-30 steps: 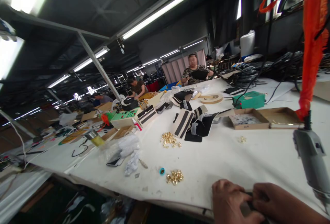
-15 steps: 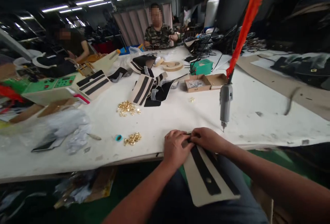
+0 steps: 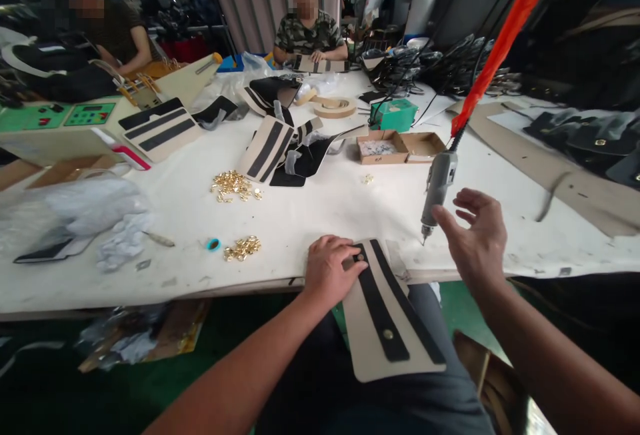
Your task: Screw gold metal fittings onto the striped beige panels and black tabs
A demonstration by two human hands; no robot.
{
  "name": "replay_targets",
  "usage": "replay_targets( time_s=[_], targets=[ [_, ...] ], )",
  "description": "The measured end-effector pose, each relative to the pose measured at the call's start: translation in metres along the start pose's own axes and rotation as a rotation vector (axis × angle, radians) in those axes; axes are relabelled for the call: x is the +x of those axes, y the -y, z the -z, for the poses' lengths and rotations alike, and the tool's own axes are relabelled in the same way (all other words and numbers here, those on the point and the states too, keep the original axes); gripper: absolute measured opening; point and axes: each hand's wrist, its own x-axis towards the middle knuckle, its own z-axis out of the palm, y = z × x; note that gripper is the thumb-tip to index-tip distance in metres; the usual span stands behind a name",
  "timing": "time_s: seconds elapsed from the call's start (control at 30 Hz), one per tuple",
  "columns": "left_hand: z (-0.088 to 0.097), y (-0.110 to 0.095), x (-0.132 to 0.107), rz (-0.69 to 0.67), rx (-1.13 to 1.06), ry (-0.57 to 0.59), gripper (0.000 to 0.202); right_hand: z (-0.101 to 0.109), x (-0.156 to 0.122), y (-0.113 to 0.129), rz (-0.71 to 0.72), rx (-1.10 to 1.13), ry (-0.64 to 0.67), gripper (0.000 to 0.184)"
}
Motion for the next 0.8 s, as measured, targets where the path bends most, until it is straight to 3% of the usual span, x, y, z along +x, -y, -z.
replay_targets(
  time_s=[0.1,0.2,0.3,0.43,0.6,0.8],
  targets=[
    [0.001,-0.002,0.0,0.001,0.01,0.001,0.019,-0.012,0.021,-0.01,-0.146,0.047,0.115,0.069],
    [0.001,-0.002,-0.001,-0.004,0.014,-0.004,0.019,-0.029,0.036,-0.014,-0.306,0.125,0.249,0.055],
    [-0.001,-0.001,-0.002,-0.005,0.013,-0.014,0.02,-0.041,0.039,-0.01,-0.417,0.243,0.243,0.045],
    [-0.002,0.0,-0.001,-0.02,0.016,-0.018,0.021,-0.048,0.015,0.019,-0.347,0.42,0.221,0.041],
    [-0.004,0.001,-0.002,-0.016,0.035,-0.026,0.021,-0.061,-0.033,0.064,-0.317,0.607,0.423,0.039],
    [-0.005,0.003,-0.004,-0.02,0.017,-0.027,0.023,-0.081,-0.053,0.071,-0.257,0.609,0.444,0.04]
  ],
)
